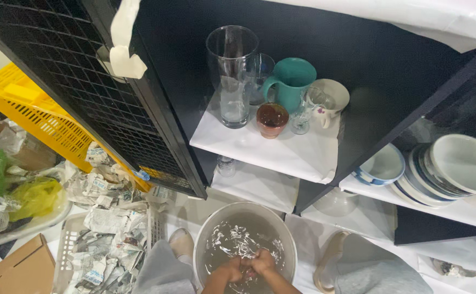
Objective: The person washes various glassware and a small container in a bucket of water using a sponge. They scrub each item, rinse it in the water, and place it on a nearby shelf.
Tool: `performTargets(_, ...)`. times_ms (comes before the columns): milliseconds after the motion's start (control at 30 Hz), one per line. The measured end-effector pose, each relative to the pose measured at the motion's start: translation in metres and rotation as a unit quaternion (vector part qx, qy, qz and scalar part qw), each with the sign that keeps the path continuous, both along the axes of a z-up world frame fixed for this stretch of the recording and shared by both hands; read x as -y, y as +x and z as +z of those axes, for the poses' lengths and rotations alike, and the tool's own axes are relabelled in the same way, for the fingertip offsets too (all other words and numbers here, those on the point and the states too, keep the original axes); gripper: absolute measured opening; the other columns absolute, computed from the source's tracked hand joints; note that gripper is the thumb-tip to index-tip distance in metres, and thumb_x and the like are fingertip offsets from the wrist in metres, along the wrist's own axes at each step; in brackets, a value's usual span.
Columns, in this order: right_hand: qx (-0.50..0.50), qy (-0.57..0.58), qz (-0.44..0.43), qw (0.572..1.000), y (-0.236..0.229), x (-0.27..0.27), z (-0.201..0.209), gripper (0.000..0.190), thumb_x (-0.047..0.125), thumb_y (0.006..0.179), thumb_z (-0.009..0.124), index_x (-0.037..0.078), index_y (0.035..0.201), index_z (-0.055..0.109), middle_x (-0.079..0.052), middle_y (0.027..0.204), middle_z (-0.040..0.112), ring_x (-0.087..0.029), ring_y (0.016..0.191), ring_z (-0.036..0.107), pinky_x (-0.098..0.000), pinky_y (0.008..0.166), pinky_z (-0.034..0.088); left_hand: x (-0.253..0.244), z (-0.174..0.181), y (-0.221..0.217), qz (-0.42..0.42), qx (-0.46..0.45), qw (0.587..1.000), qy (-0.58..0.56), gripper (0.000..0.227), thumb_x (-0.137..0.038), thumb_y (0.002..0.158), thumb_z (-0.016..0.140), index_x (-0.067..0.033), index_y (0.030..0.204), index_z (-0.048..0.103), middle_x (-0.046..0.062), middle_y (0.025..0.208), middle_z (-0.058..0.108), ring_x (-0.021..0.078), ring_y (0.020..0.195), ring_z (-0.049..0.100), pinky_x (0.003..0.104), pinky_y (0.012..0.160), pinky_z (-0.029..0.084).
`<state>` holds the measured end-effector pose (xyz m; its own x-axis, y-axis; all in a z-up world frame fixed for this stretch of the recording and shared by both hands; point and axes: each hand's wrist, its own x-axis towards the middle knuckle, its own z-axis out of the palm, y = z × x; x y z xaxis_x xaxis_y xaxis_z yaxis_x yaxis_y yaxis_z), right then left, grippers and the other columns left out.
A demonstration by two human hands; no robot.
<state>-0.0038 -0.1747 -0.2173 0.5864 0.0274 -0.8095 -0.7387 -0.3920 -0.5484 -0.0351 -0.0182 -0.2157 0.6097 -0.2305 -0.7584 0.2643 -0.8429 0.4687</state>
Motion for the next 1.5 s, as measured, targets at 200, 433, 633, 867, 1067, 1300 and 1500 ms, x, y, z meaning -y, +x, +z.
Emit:
performTargets(200, 0.147, -0.133, 0.085, 0.976, 0.001, -0.003, -0.002, 0.034, 0.017, 0.079, 0.075, 0.012, 0.112, 0.078, -0.013, 0.103, 0.077, -0.028, 0.097, 0.075, -0.0389, 0.089, 0.059, 0.004, 0.006, 0.006, 0.076, -0.016, 0.997, 0.004, 0.059, -0.039, 0.087, 0.076, 0.0027, 0.127, 0.067, 0.025, 0.128, 0.068, 0.0349, 0.12, 0.066, 0.041, 0.104, 0.053)
performTargets(433, 0.181, -0.158, 0.026, 0.97, 0.006, 0.0, -0.006, 0.022, 0.02, 0.078, 0.078, 0.008, 0.096, 0.081, -0.016, 0.095, 0.079, -0.03, 0.092, 0.075, -0.0388, 0.086, 0.057, 0.003, 0.005, 0.002, 0.106, -0.002, 0.994, -0.012, 0.054, -0.035, 0.086, 0.073, -0.0035, 0.129, 0.066, 0.023, 0.122, 0.07, 0.0347, 0.116, 0.067, 0.041, 0.101, 0.053)
performTargets(633, 0.415, -0.049, 0.018, 0.908, -0.001, -0.009, 0.008, 0.02, 0.019, 0.073, 0.087, 0.003, 0.082, 0.078, -0.012, 0.092, 0.07, -0.024, 0.082, 0.071, -0.0349, 0.078, 0.057, 0.0, -0.005, 0.003, 0.158, 0.054, 0.984, -0.061, 0.054, -0.027, 0.082, 0.073, -0.0063, 0.13, 0.062, 0.02, 0.117, 0.072, 0.0329, 0.111, 0.07, 0.04, 0.097, 0.055)
performTargets(867, 0.443, 0.008, -0.024, 0.896, 0.003, -0.013, 0.054, 0.03, 0.019, 0.075, 0.086, 0.002, 0.093, 0.07, -0.009, 0.101, 0.064, -0.021, 0.074, 0.067, -0.0327, 0.067, 0.055, 0.005, 0.004, 0.014, 0.28, 0.098, 0.94, -0.17, 0.041, -0.027, 0.084, 0.07, -0.0085, 0.121, 0.072, 0.009, 0.102, 0.077, 0.0207, 0.089, 0.072, 0.037, 0.082, 0.056)
performTargets(1067, 0.354, 0.035, -0.121, 0.927, 0.007, -0.01, 0.039, 0.03, 0.03, 0.085, 0.078, 0.003, 0.1, 0.073, -0.003, 0.082, 0.077, -0.012, 0.07, 0.071, -0.0286, 0.064, 0.056, 0.003, 0.028, 0.02, 0.328, 0.04, 0.93, -0.159, 0.034, -0.029, 0.084, 0.078, -0.0031, 0.106, 0.077, 0.009, 0.09, 0.078, 0.0145, 0.073, 0.07, 0.034, 0.077, 0.056)
performTargets(1300, 0.125, 0.161, -0.205, 0.957, 0.011, -0.002, -0.001, 0.036, 0.029, 0.097, 0.061, -0.004, 0.101, 0.072, -0.012, 0.079, 0.073, -0.021, 0.062, 0.071, -0.0364, 0.055, 0.058, 0.001, 0.062, 0.021, 0.334, 0.094, 0.927, -0.143, 0.045, -0.036, 0.08, 0.078, -0.005, 0.112, 0.076, 0.013, 0.097, 0.08, 0.0209, 0.091, 0.076, 0.034, 0.084, 0.057)
performTargets(1500, -0.073, 0.053, -0.073, 0.993, 0.005, 0.002, -0.011, 0.044, 0.036, 0.099, 0.065, -0.007, 0.101, 0.067, -0.016, 0.087, 0.065, -0.029, 0.066, 0.071, -0.0408, 0.057, 0.06, 0.001, 0.065, 0.016, 0.287, 0.091, 0.953, -0.032, 0.056, -0.044, 0.082, 0.078, -0.0106, 0.126, 0.069, 0.016, 0.125, 0.07, 0.0282, 0.119, 0.067, 0.037, 0.105, 0.051)
